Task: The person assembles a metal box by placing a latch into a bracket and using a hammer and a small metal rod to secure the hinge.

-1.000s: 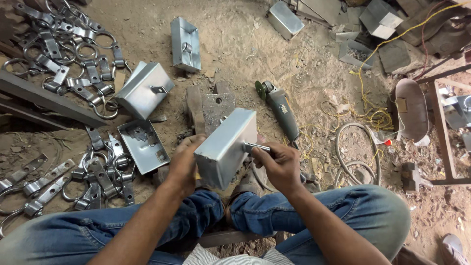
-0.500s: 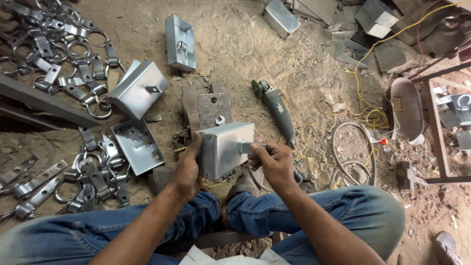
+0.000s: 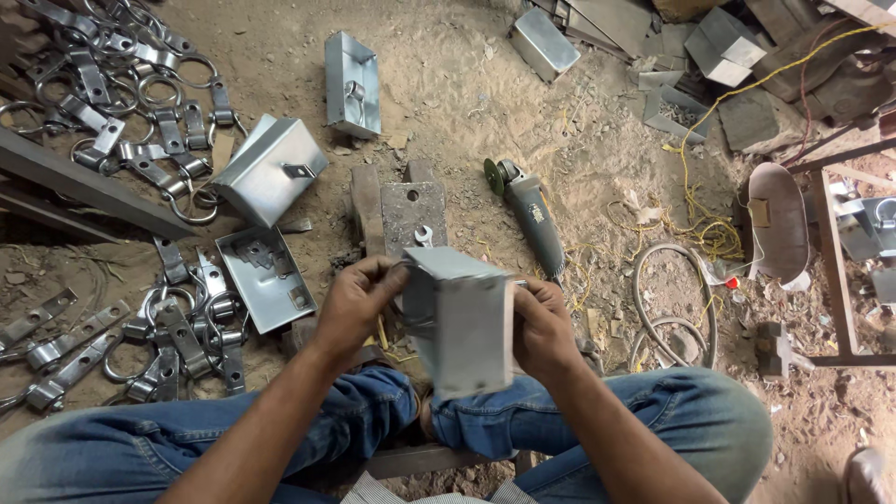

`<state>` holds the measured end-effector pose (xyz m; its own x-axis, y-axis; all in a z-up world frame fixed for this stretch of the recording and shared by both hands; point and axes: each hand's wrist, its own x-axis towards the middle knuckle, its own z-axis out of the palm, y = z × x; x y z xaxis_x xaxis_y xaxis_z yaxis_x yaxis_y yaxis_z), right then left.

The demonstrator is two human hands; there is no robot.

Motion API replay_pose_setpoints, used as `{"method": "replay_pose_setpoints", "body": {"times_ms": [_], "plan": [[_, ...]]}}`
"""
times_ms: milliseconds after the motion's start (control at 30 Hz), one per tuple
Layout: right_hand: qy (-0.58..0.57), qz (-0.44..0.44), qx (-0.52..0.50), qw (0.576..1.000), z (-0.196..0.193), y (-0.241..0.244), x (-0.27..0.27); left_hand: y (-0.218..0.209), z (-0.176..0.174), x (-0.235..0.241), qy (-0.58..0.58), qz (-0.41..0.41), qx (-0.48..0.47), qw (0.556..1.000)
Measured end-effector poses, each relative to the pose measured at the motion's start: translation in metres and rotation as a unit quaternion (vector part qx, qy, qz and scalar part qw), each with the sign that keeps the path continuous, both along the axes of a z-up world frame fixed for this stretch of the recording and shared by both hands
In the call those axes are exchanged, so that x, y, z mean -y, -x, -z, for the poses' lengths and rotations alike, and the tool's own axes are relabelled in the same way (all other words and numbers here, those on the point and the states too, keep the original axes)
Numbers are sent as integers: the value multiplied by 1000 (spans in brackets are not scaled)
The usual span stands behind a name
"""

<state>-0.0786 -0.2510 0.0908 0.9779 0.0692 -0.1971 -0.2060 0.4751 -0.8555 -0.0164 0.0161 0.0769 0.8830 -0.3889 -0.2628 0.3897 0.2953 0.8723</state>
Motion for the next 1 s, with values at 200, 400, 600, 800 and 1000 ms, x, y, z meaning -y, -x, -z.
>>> {"method": "replay_pose_setpoints", "body": {"times_ms": [200, 400, 600, 800, 1000], "plan": [[-3, 46, -115, 992, 46, -1, 26, 11, -25, 13, -262, -166, 240, 920], [-93, 10, -142, 985, 49, -7, 16, 0, -28, 9, -284, -150, 121, 939], [-75, -11, 2, 997, 34, -16, 5, -5, -47, -3, -339, -133, 101, 926], [74, 78, -4, 994, 0, -20, -16, 2, -61, -7, -25, -83, -58, 995], [280, 124, 67, 950, 4, -8, -24, 22, -69, 7, -29, -41, -11, 999]]}}
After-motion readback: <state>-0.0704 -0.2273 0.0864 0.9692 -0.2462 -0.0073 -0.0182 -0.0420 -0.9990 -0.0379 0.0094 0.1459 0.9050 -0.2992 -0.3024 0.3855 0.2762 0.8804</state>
